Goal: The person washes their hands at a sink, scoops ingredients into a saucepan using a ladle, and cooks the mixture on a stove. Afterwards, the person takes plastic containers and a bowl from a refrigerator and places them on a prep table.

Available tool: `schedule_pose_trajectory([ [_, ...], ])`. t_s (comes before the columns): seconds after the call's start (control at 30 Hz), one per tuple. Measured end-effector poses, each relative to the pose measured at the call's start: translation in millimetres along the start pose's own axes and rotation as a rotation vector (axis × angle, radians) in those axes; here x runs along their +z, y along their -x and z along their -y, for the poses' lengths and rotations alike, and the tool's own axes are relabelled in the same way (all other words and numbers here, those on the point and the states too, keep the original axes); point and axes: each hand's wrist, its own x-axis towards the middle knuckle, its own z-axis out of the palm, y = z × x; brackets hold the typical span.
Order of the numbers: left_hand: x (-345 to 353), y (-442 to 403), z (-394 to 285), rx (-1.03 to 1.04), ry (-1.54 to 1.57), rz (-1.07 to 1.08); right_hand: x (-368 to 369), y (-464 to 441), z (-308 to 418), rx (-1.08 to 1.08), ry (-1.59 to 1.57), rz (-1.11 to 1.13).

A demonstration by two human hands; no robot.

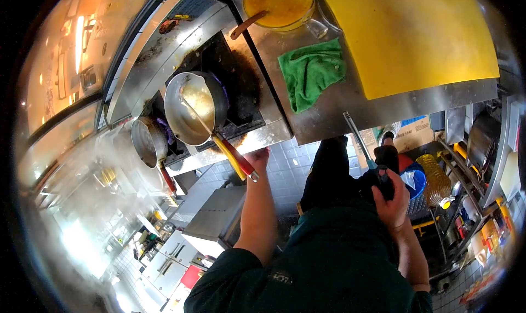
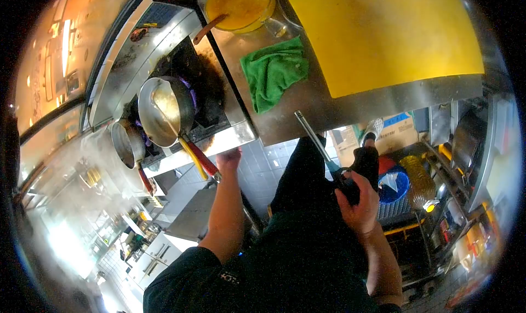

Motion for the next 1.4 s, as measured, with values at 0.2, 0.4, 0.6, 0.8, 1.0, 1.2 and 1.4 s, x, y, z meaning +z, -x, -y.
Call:
schedule_pose_trajectory([
  [0.2,3.5,2.2,0.1,0.018,-0.019,0.026,4.3,3.7,2.1,-0.037,0.010,-0.020],
  [0.4,7.2,0.8,1.5,0.036,0.019,0.015,0.7,-0.4,9.0,0.065,-0.005,0.050],
  [0.6,17.3,17.8,10.8,0.047,0.097,-0.009,-15.4,-19.6,24.5,0.109,0.027,0.174],
  [0.8,-25.8,70.6,43.9,0.100,-0.418,-0.260,-48.3,-100.6,91.5,-0.359,0.239,0.118],
  [1.0,-88.1,136.9,92.5,0.332,-1.492,-0.375,-83.2,-223.2,210.0,-1.089,0.326,-0.206],
  [1.2,-144.4,229.5,163.4,0.262,-0.746,-0.610,-115.7,-326.8,371.5,-1.449,0.341,-0.529],
  [1.4,-178.2,299.2,273.0,0.194,-0.819,-0.659,-128.4,-419.8,506.0,-1.599,0.354,-0.764],
])
